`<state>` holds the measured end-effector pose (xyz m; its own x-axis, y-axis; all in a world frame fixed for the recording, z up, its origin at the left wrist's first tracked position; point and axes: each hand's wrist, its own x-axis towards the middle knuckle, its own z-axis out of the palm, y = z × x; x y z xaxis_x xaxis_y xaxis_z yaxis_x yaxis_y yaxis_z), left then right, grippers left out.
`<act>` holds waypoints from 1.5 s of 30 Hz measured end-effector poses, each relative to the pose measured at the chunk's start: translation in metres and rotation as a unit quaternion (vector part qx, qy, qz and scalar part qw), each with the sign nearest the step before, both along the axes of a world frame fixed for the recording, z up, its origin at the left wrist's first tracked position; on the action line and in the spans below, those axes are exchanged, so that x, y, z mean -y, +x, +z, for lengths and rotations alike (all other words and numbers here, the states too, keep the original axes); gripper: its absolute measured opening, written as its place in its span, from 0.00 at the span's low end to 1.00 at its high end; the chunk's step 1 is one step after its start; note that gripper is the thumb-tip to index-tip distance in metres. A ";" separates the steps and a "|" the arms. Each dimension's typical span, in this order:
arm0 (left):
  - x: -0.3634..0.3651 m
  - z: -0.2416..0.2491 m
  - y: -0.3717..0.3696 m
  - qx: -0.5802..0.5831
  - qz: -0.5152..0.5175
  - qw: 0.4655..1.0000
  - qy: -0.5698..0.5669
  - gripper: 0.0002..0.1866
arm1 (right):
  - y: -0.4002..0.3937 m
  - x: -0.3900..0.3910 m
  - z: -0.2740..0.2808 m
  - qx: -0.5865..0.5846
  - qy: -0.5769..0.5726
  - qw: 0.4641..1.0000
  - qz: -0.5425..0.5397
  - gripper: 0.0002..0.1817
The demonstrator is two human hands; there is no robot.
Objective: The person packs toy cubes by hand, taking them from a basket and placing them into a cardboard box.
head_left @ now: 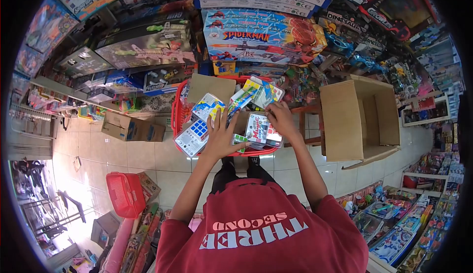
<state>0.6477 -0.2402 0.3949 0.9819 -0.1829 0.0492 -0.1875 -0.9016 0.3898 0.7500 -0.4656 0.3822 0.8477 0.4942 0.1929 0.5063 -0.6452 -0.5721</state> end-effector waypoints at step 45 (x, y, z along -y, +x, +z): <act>0.008 -0.007 0.006 0.068 0.099 0.983 -0.140 0.12 | -0.017 0.008 -0.018 -0.209 0.374 0.903 -0.020 0.08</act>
